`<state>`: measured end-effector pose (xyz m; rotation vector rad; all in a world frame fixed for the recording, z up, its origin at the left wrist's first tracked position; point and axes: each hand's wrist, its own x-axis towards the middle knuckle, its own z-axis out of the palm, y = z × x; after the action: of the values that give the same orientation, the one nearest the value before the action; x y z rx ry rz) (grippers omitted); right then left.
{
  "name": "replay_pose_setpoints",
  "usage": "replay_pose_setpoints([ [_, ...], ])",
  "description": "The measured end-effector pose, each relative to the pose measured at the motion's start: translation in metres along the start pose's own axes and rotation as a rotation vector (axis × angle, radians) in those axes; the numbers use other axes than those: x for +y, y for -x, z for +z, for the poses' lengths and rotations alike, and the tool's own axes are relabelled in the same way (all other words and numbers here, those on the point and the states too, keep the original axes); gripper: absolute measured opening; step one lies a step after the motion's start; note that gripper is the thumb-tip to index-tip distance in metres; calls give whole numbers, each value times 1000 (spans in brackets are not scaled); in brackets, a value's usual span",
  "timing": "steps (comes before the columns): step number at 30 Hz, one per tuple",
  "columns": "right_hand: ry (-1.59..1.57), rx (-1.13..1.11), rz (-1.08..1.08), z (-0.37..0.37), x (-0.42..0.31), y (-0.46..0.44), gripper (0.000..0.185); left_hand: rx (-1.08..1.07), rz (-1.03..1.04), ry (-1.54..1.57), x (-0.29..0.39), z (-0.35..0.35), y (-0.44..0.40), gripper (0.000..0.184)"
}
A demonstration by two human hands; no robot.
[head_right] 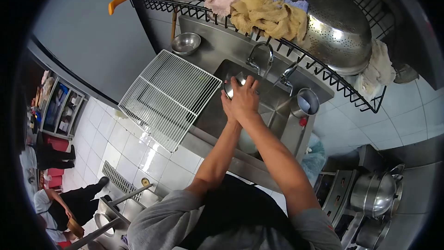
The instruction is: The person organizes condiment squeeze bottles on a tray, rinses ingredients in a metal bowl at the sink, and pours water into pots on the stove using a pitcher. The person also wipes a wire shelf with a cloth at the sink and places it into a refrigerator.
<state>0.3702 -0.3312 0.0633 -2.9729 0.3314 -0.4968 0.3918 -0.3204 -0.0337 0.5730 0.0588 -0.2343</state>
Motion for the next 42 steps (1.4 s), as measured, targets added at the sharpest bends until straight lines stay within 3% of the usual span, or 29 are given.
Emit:
replay_pose_setpoints([
  [2, 2, -1, -6, 2, 6, 1, 56, -3, 28, -71, 5, 1, -2, 51],
  [4, -217, 142, 5, 12, 30, 1, 56, -6, 83, -189, 8, 0, -6, 51],
  [6, -336, 61, 82, 14, 52, 7, 55, -2, 167, -279, 12, 1, -15, 50],
  [8, -1455, -269, 509, 43, 80, 23, 53, -21, 598, -1369, 19, -2, -11, 49],
  [9, -1656, -322, 605, 64, 94, 36, 48, -115, 588, -1268, 29, 3, -5, 49],
  [10, -1660, -317, 610, 76, 102, 47, 48, -129, 369, -1127, 41, 11, 6, 49],
  [12, -2047, -385, 643, 92, 101, 70, 43, -122, 349, -881, 45, -2, 9, 43],
  [13, -2120, -383, 645, 84, 97, 80, 44, -86, 487, -1031, 57, -5, 20, 37],
  [15, -2152, -448, 578, 69, 94, 90, 46, -41, 456, -1127, 71, -16, 45, 31],
  [17, -2160, -543, 526, 53, 95, 103, 51, -55, 278, -1277, 78, -35, 70, 29],
  [18, -2164, -566, 520, 56, 99, 110, 51, -36, 284, -1283, 75, -40, 84, 29],
  [20, -2214, -677, 582, 58, 105, 118, 48, 8, 42, -1073, 68, -42, 105, 33],
  [23, -2141, -699, 671, 45, 112, 123, 46, 9, 157, -1068, 57, -40, 138, 36],
  [24, -2155, -687, 663, 44, 116, 120, 46, 31, 179, -1037, 56, -36, 152, 37],
  [27, -2069, -571, 713, 67, 135, 97, 39, -87, 316, -1361, 62, -66, 198, 35],
  [29, -2034, -463, 762, 67, 143, 80, 42, -38, 116, -1217, 73, -76, 249, 34],
  [31, -1971, -294, 886, 92, 153, 56, 51, 99, 44, -1311, 82, -100, 299, 34],
  [34, -1918, -161, 950, 95, 156, 37, 53, 294, -49, -1123, 76, -156, 372, 27],
  [36, -1914, -158, 973, 98, 160, 27, 55, 436, -130, -952, 73, -183, 413, 26],
  [38, -1986, -239, 862, 122, 167, 15, 61, 478, -158, -953, 69, -208, 444, 26],
  [42, -2020, -267, 839, 130, 159, 11, 58, 545, -249, -1007, 71, -226, 457, 23],
])
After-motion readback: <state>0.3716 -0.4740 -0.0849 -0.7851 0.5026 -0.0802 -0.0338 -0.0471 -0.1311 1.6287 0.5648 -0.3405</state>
